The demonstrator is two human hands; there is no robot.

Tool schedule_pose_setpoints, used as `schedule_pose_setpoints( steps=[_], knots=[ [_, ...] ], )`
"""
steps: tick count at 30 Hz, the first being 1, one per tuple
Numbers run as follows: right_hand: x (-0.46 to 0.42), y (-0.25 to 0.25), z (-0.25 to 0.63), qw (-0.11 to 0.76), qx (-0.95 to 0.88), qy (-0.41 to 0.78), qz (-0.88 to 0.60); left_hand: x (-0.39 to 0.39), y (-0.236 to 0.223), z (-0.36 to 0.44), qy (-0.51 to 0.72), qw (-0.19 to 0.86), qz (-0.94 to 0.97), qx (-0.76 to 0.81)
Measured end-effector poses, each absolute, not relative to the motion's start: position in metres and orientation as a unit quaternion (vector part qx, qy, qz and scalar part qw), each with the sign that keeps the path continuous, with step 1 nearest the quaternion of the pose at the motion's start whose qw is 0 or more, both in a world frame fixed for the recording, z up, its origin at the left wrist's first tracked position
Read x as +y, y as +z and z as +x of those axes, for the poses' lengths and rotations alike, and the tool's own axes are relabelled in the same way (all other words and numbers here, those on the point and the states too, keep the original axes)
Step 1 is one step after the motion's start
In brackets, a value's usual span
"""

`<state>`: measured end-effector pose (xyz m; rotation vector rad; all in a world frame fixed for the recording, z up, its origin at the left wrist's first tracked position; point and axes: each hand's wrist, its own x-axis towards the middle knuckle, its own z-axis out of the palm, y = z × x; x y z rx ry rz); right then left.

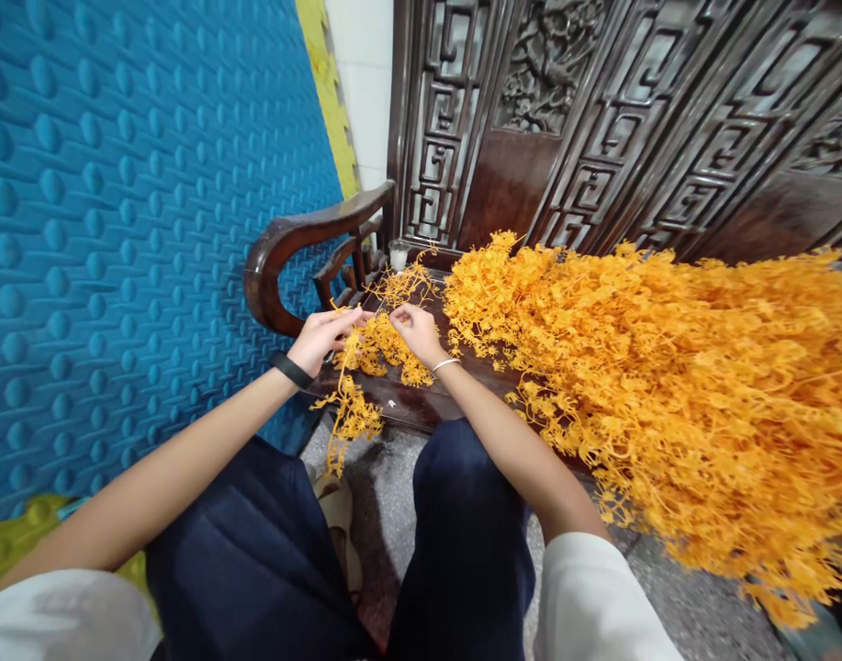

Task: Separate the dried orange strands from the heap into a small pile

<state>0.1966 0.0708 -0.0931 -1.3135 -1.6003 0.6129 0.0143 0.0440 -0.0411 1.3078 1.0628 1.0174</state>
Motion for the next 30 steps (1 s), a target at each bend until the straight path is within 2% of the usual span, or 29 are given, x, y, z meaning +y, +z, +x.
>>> schedule_pose_setpoints(
  steps=[3,5,9,13,17,20,23,30],
  knots=[
    [0.056,-0.076,0.180,0.494,-0.616,0.375,-0.486,0.044,-0.039,0.016,0.467,0.535,0.534,0.460],
    [0.046,-0.067,0.167,0.460,-0.635,0.430,-0.447,0.044,-0.039,0.017,0.471,0.531,0.536,0.457],
    [0.033,-0.062,0.149,0.398,-0.700,0.438,-0.399,0.045,-0.040,0.017,0.486,0.534,0.557,0.411],
    [0.034,-0.061,0.149,0.437,-0.667,0.450,-0.402,0.044,-0.039,0.014,0.469,0.536,0.535,0.455],
    [0.041,-0.062,0.157,0.497,-0.631,0.434,-0.409,0.044,-0.038,0.009,0.395,0.584,0.551,0.446],
    [0.041,-0.064,0.160,0.487,-0.627,0.458,-0.401,0.045,-0.040,0.003,0.354,0.590,0.585,0.430],
    [0.039,-0.063,0.157,0.486,-0.604,0.498,-0.389,0.047,-0.040,-0.001,0.350,0.581,0.598,0.426],
    [0.035,-0.055,0.158,0.556,-0.500,0.552,-0.368,0.050,-0.036,-0.006,0.419,0.566,0.574,0.418]
  ],
)
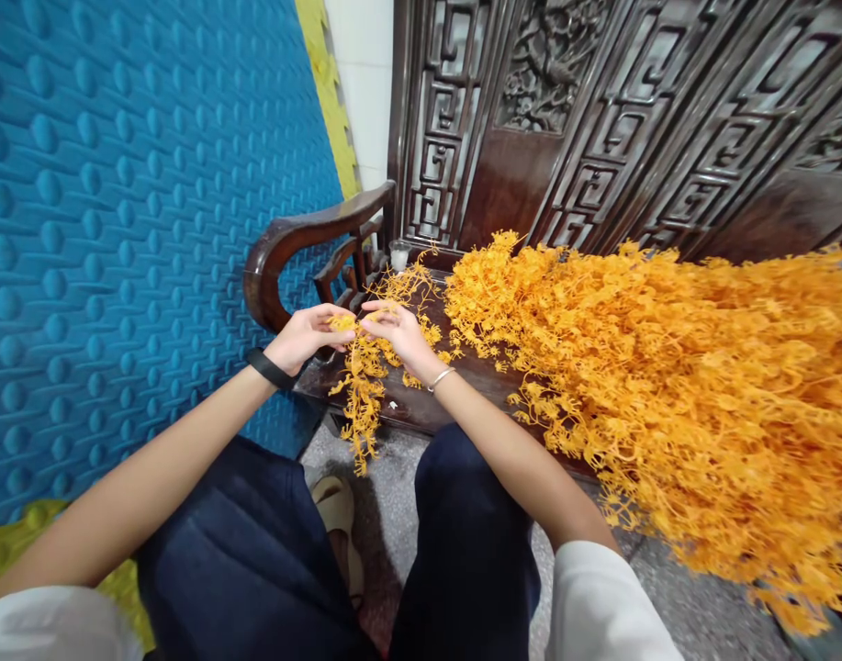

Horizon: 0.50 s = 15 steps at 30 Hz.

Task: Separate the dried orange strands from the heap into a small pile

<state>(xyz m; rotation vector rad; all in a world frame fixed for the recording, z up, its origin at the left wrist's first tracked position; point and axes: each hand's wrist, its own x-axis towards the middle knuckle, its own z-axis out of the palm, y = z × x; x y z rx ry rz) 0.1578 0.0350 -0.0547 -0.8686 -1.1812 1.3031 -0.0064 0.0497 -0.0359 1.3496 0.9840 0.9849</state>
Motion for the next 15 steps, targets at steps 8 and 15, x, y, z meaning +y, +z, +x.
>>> schedule_pose_setpoints(
  steps=[8,15],
  knots=[
    [0.030,-0.042,0.163,0.558,-0.490,0.576,-0.341,0.049,-0.032,-0.002,0.523,0.555,0.559,0.325],
    [0.028,-0.041,0.167,0.497,-0.515,0.617,-0.326,0.038,-0.020,0.000,0.564,0.588,0.513,0.270]
  ],
)
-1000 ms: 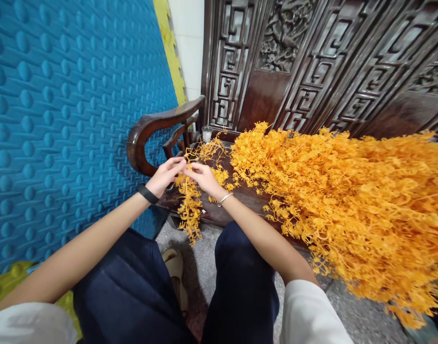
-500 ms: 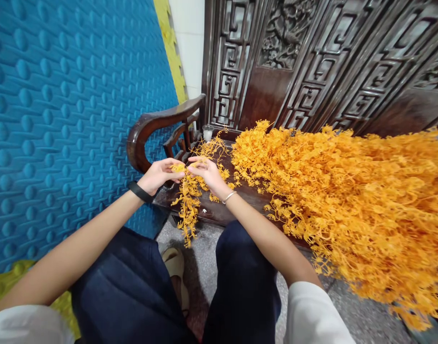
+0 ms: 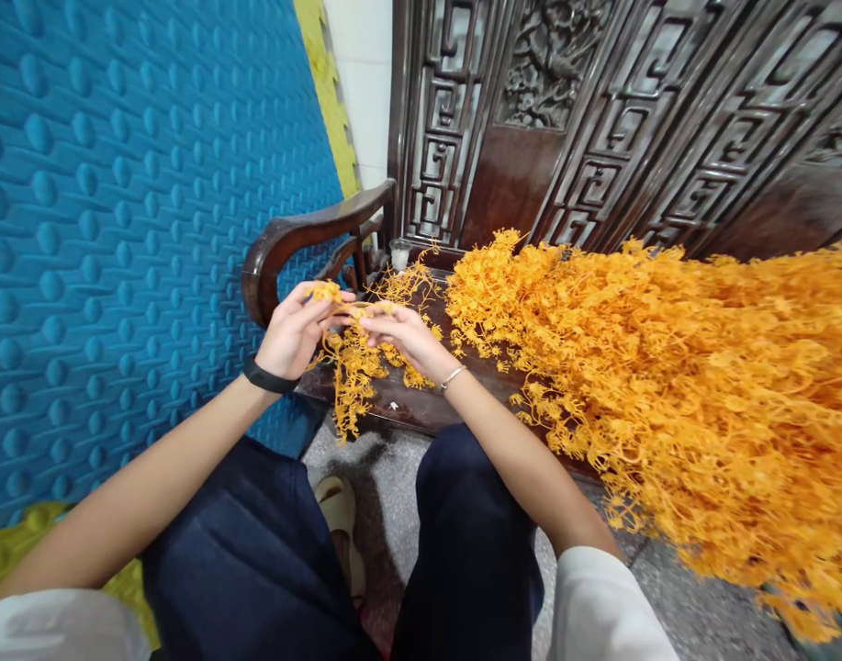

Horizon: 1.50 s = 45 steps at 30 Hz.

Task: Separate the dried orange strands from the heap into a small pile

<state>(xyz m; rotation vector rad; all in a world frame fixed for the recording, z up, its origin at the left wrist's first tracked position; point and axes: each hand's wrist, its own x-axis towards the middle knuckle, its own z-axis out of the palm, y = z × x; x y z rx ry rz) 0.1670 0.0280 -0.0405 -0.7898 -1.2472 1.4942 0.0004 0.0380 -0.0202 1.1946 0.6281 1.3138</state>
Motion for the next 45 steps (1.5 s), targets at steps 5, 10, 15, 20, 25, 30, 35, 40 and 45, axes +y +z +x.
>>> schedule_pose_setpoints(
  steps=[5,10,15,20,25,30,35,40,45],
  knots=[
    [0.028,-0.043,0.170,0.470,-0.522,0.621,-0.348,0.035,-0.013,-0.003,0.581,0.585,0.492,0.279],
    [0.027,-0.041,0.170,0.479,-0.513,0.622,-0.347,0.035,-0.010,-0.007,0.565,0.588,0.485,0.314],
    [0.024,-0.035,0.171,0.502,-0.510,0.611,-0.338,0.032,-0.002,-0.009,0.530,0.610,0.480,0.341],
    [0.022,-0.034,0.171,0.521,-0.521,0.580,-0.346,0.028,-0.005,-0.009,0.449,0.589,0.546,0.391],
    [0.019,-0.034,0.164,0.519,-0.577,0.514,-0.365,0.029,-0.020,-0.007,0.379,0.449,0.691,0.422],
    [0.013,-0.031,0.157,0.515,-0.618,0.479,-0.352,0.032,-0.022,-0.008,0.358,0.468,0.704,0.398],
    [0.013,-0.031,0.160,0.512,-0.592,0.525,-0.334,0.037,-0.023,-0.009,0.437,0.451,0.678,0.382],
    [0.015,-0.033,0.161,0.511,-0.557,0.541,-0.368,0.038,-0.023,-0.010,0.471,0.308,0.724,0.400],
    [0.016,-0.033,0.164,0.504,-0.518,0.542,-0.430,0.032,-0.019,-0.010,0.377,0.289,0.781,0.405]
  ],
)
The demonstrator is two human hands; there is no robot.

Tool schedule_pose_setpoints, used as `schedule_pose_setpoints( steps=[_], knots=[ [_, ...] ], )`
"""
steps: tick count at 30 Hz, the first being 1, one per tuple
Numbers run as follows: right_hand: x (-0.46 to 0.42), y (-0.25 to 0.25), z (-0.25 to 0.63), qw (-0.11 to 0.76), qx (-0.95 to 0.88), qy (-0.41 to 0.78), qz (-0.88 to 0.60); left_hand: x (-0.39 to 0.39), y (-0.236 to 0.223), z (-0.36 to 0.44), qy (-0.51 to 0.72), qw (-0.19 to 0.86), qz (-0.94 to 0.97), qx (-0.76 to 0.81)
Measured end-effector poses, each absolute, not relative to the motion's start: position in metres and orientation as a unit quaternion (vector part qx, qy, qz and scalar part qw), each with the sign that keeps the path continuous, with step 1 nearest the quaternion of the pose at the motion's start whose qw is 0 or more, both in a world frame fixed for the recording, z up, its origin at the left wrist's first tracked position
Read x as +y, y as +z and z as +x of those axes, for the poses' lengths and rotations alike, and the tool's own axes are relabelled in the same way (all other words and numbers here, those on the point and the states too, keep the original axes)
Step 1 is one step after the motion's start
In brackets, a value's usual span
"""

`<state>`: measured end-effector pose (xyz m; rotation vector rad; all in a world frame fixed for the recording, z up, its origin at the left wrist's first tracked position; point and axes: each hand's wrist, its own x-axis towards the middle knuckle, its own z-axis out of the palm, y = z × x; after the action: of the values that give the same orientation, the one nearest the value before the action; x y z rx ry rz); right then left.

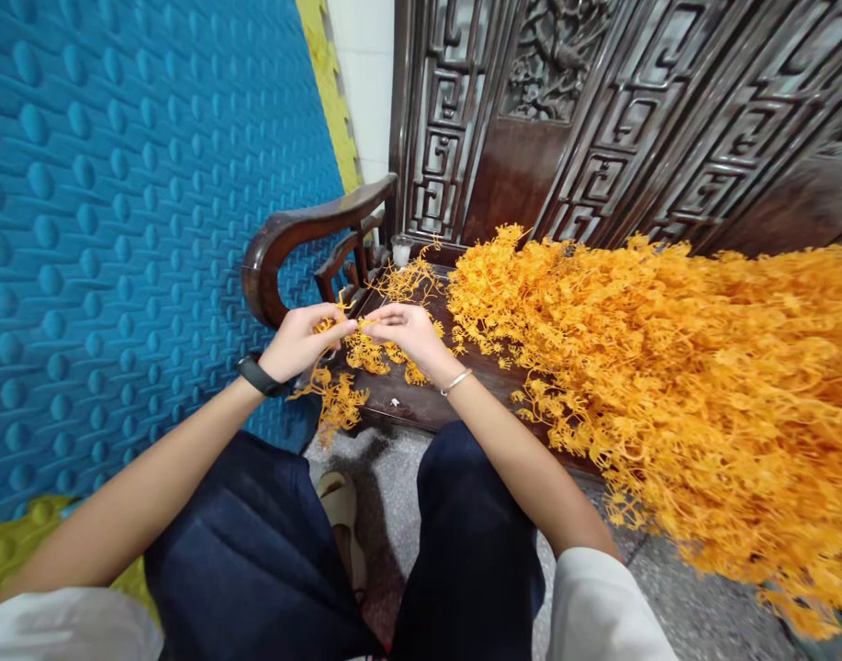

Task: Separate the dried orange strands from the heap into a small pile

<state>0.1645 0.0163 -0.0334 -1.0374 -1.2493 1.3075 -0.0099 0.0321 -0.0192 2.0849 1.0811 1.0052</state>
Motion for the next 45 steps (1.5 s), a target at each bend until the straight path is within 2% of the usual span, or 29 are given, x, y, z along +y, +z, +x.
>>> schedule_pose_setpoints(
  steps=[2,9,16,22,34,42,45],
  knots=[
    [0.017,-0.033,0.166,0.503,-0.514,0.540,-0.438,0.031,-0.019,-0.009,0.340,0.318,0.786,0.406],
    [0.020,-0.035,0.166,0.522,-0.595,0.449,-0.415,0.033,-0.020,-0.009,0.308,0.320,0.820,0.360],
    [0.016,-0.039,0.159,0.489,-0.717,0.244,-0.433,0.030,-0.025,-0.009,0.297,0.289,0.824,0.387],
    [0.026,-0.044,0.148,0.476,-0.752,0.103,-0.444,0.028,-0.027,-0.003,0.338,0.327,0.765,0.440],
    [0.043,-0.052,0.144,0.431,-0.770,-0.023,-0.470,0.038,-0.036,0.010,0.391,0.329,0.717,0.473],
    [0.046,-0.051,0.143,0.359,-0.787,-0.060,-0.499,0.042,-0.045,0.014,0.377,0.244,0.747,0.492],
    [0.048,-0.052,0.142,0.357,-0.784,-0.061,-0.505,0.043,-0.046,0.016,0.367,0.228,0.747,0.505]
  ],
)
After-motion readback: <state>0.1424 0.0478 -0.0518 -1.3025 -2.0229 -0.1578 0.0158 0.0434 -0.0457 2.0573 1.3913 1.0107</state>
